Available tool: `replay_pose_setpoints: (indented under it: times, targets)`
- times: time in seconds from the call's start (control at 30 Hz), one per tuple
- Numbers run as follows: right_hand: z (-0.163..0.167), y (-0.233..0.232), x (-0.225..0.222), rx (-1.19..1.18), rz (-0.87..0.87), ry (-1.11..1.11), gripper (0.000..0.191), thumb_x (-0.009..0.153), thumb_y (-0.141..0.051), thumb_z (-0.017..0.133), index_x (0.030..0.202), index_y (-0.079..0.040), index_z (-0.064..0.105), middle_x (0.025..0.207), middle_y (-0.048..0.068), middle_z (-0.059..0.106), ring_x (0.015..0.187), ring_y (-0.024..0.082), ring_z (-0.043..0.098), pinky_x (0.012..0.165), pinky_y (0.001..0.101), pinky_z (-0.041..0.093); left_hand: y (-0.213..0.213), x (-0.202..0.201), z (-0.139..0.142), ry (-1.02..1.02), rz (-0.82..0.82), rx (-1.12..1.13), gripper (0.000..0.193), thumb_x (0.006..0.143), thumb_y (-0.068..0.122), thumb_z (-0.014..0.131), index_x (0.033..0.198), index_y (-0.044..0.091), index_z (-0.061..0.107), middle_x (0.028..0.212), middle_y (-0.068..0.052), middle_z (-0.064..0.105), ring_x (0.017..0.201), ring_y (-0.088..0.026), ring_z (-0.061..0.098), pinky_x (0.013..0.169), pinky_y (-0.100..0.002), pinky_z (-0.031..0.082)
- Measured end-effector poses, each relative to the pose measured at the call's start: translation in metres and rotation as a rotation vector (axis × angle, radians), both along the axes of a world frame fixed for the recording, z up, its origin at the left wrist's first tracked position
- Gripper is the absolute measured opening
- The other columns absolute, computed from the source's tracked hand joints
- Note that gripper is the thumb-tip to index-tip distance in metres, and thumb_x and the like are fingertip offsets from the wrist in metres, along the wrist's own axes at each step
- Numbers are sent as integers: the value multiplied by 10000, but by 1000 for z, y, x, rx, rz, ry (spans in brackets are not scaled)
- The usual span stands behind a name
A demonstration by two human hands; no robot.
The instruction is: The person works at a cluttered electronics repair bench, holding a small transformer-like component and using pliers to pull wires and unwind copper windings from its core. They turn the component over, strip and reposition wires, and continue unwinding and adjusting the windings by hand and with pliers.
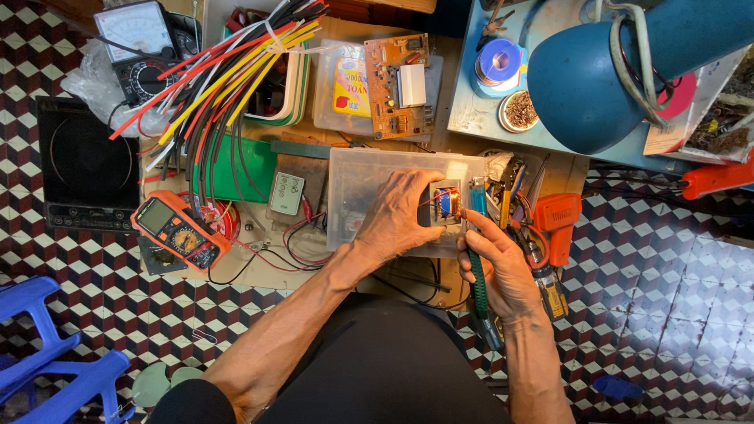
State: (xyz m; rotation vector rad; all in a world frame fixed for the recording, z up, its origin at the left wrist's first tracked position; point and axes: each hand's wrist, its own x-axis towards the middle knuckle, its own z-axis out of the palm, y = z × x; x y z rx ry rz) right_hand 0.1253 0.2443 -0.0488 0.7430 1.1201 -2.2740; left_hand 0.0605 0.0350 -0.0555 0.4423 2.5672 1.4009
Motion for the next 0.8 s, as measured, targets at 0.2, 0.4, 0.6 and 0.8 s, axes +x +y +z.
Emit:
replay_pose_setpoints:
  times: [0.2, 0.4, 0.6, 0.8]
  targets:
    - [2, 6, -3, -110, -1, 11, 523, 973, -150, 649, 1447, 35, 530, 914, 66, 640, 692, 105, 618, 508, 188, 511, 3, -2, 0, -1, -1, -9, 751, 643, 192, 869, 1309, 104, 533, 1229, -116, 618, 1230, -338, 549, 1085, -460, 445]
    - [4, 14, -10, -151, -11, 21, 512, 981, -149, 635, 1440, 45, 520, 902, 66, 632, 682, 110, 616, 506, 184, 514, 10, -9, -1, 9, -11, -10, 752, 649, 201, 869, 1314, 102, 531, 1219, -115, 615, 1240, -335, 549, 1100, -469, 434]
    - [0, 17, -9, -228, -41, 16, 466, 998, -127, 618, 1428, 34, 536, 915, 89, 634, 683, 119, 629, 516, 186, 533, 11, -10, 0, -5, -15, -11, 757, 642, 204, 871, 1311, 103, 531, 1210, -115, 615, 1236, -341, 551, 1099, -465, 440]
    - [-4, 27, -10, -367, -98, 23, 394, 1023, -98, 598, 1391, 30, 542, 949, 142, 654, 711, 145, 663, 539, 197, 563, 10, -12, 1, 7, -17, -7, 764, 639, 211, 882, 1308, 100, 531, 1211, -123, 615, 1230, -346, 552, 1091, -462, 445]
